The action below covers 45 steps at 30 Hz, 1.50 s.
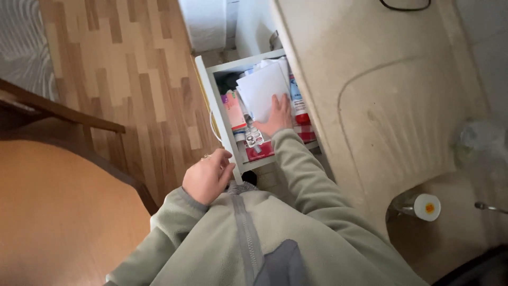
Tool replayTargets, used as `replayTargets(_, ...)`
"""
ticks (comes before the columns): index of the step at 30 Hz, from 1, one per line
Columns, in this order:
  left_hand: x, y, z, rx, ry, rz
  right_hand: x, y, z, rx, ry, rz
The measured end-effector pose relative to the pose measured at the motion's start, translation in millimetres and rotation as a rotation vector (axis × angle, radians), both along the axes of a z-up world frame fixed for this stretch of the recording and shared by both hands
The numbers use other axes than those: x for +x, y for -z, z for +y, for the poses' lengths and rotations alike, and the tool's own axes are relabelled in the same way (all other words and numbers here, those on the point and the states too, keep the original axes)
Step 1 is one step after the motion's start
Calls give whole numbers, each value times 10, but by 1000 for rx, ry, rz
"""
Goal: The person opens a white drawer and removes various items including a tube, a folded paper, and multiple medicine boxes, placing them on the countertop. They also remove a white cloth and a red-and-white checkered cloth, placing them on a nearby wooden table. The person continues to remove small boxes and a small jar, inspecting each before setting them aside.
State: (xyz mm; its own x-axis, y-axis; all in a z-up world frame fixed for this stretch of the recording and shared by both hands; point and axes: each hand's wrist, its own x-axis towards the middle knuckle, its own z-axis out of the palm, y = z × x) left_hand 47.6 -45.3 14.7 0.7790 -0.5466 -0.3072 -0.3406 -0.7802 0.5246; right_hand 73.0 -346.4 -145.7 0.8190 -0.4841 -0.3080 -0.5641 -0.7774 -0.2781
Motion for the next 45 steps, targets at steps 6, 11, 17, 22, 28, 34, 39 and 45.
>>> replayTargets(6,4,227,272,-21,-54,-51,-125,-158,66,-7,-68,9)
replayTargets(11,124,247,361,-143,-62,7,-301,13,-178,-168,-115,-70)
replayTargets(17,320,206,369,-244,-101,47,-299,-968,-414,-106,110,-248)
replayTargets(22,537,-13,188,-315,-161,114,-147,-1115,-1074,130,195,-632)
replayTargets(28,681,-121,-252,-255,-282,153,546,-719,-2363,474,312,-697)
replayTargets(34,596,-47,-565,-85,-281,93,1508,26,-3460,423,212,-901)
replayTargets(39,561,-173,-654,-129,-412,207,2368,216,-3720,672,248,-876)
replayTargets(45,549,-218,-722,-80,-463,200,2457,-74,-3475,479,135,-875)
